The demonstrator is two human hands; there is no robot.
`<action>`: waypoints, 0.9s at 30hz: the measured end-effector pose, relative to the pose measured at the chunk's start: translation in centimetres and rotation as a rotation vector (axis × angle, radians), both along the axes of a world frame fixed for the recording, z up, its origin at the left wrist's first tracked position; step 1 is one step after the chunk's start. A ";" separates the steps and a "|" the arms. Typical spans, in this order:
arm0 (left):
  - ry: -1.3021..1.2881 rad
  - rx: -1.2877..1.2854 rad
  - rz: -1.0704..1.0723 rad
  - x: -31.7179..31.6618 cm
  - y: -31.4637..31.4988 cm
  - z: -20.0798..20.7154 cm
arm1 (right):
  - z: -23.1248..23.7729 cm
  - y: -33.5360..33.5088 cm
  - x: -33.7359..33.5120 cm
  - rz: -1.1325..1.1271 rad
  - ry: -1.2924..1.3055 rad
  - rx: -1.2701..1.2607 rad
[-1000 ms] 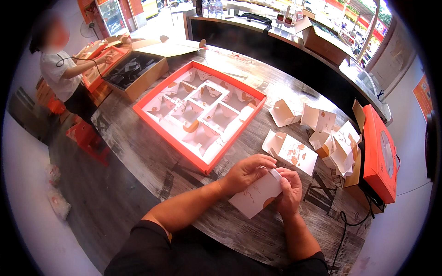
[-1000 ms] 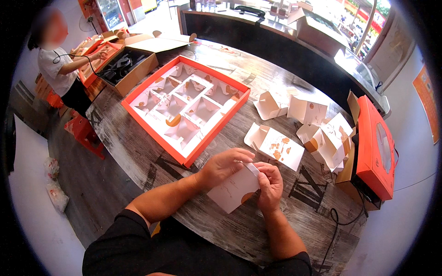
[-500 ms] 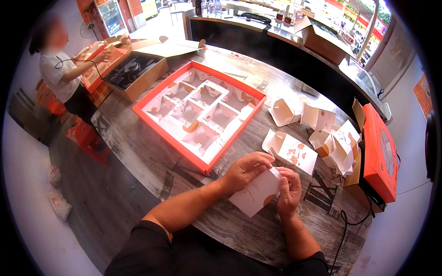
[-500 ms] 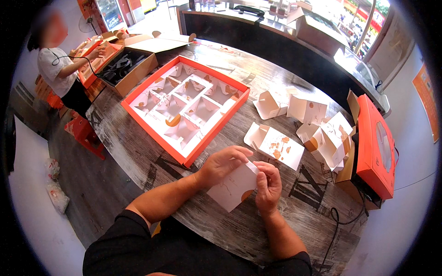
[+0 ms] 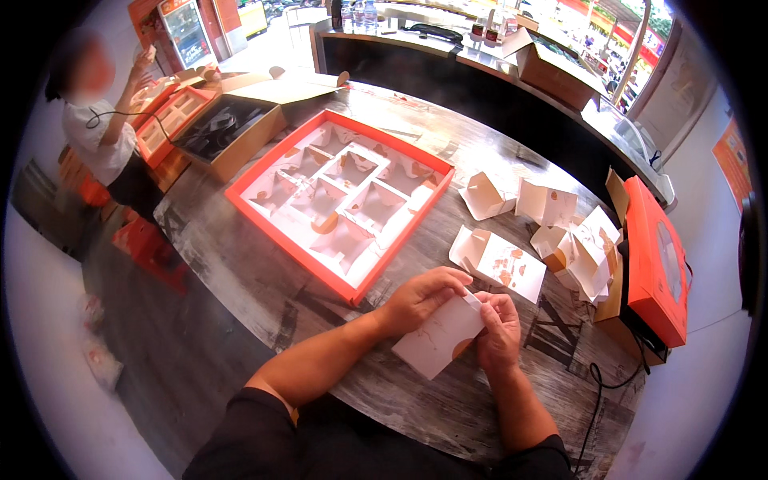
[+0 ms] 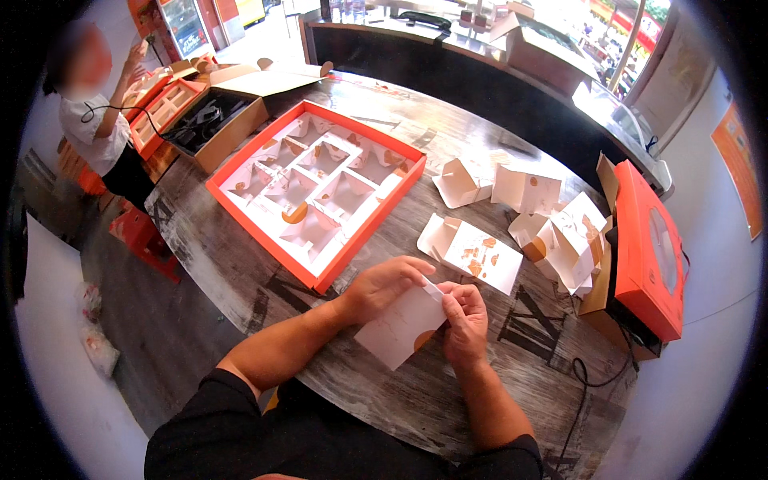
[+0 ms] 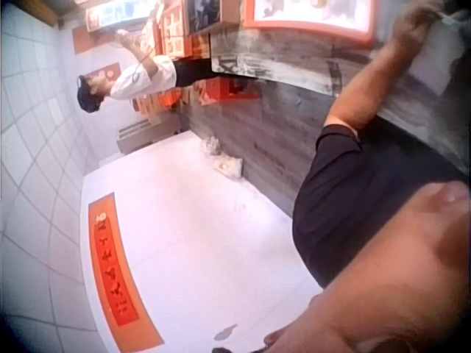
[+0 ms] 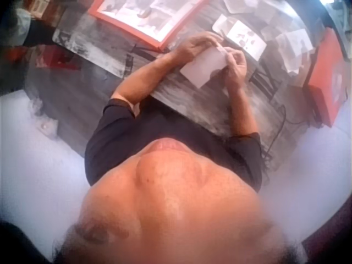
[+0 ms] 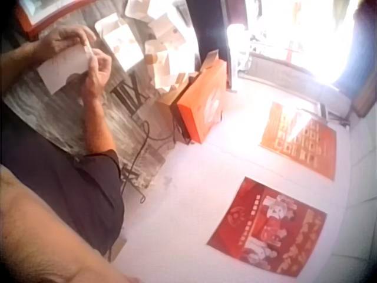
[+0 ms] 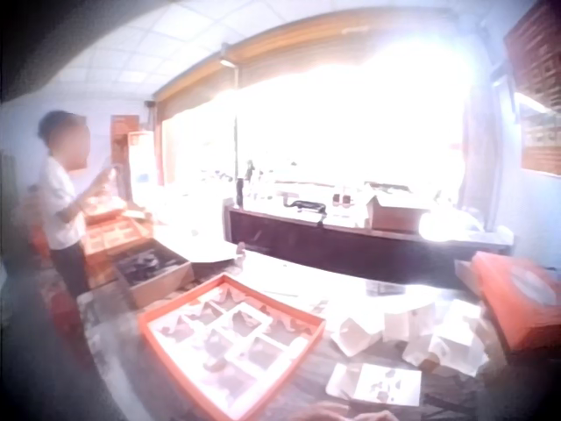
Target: The person assembles a large red and white cardboard box by folding the edges and then places a grid divider inside, followed by smaller white boxes.
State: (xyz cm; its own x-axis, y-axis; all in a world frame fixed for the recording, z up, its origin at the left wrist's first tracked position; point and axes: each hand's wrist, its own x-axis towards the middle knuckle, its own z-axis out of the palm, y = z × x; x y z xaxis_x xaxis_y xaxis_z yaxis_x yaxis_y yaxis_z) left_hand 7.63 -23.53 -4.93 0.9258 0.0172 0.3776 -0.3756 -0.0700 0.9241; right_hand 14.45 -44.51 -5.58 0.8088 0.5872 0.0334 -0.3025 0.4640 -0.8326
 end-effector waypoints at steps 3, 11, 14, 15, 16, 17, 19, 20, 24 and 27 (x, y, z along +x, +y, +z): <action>0.038 -0.047 -0.006 0.0 0.0 -0.1 | -0.3 -0.2 0.1 -0.022 -0.077 -0.040; 0.126 -0.197 -0.020 -0.3 0.1 -0.3 | 0.4 0.4 -0.9 -0.146 -0.476 -0.152; 0.189 -0.304 -0.033 -0.2 -0.1 0.0 | 0.5 0.4 -1.0 -0.180 -0.501 -0.136; 0.219 -0.343 -0.039 -0.1 -0.2 0.1 | 0.5 0.3 -1.0 -0.189 -0.491 -0.136; 0.210 -0.336 -0.043 -0.2 -0.2 0.2 | 0.6 0.4 -1.1 -0.194 -0.487 -0.138; 0.202 -0.329 -0.046 -0.2 -0.1 0.2 | 0.6 0.4 -1.2 -0.199 -0.483 -0.140; 0.192 -0.312 -0.055 -0.2 0.1 0.2 | 0.6 0.4 -1.0 -0.165 -0.434 -0.129; 0.190 -0.302 -0.060 -0.2 0.2 0.1 | 0.6 0.3 -0.9 -0.148 -0.409 -0.124; 0.201 -0.271 -0.087 0.0 0.5 -0.2 | 0.4 0.1 -0.5 -0.100 -0.285 -0.104; 0.195 -0.283 -0.104 0.1 0.4 -0.1 | 0.0 -0.1 -0.3 -0.087 -0.233 -0.088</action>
State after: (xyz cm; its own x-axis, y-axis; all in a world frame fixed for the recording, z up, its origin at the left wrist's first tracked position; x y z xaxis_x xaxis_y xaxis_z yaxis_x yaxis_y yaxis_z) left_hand 7.68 -23.10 -5.07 0.9822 -0.0017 0.1878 -0.1825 0.2282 0.9564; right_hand 14.10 -44.62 -5.58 0.8325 0.5251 0.1769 -0.0600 0.4028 -0.9133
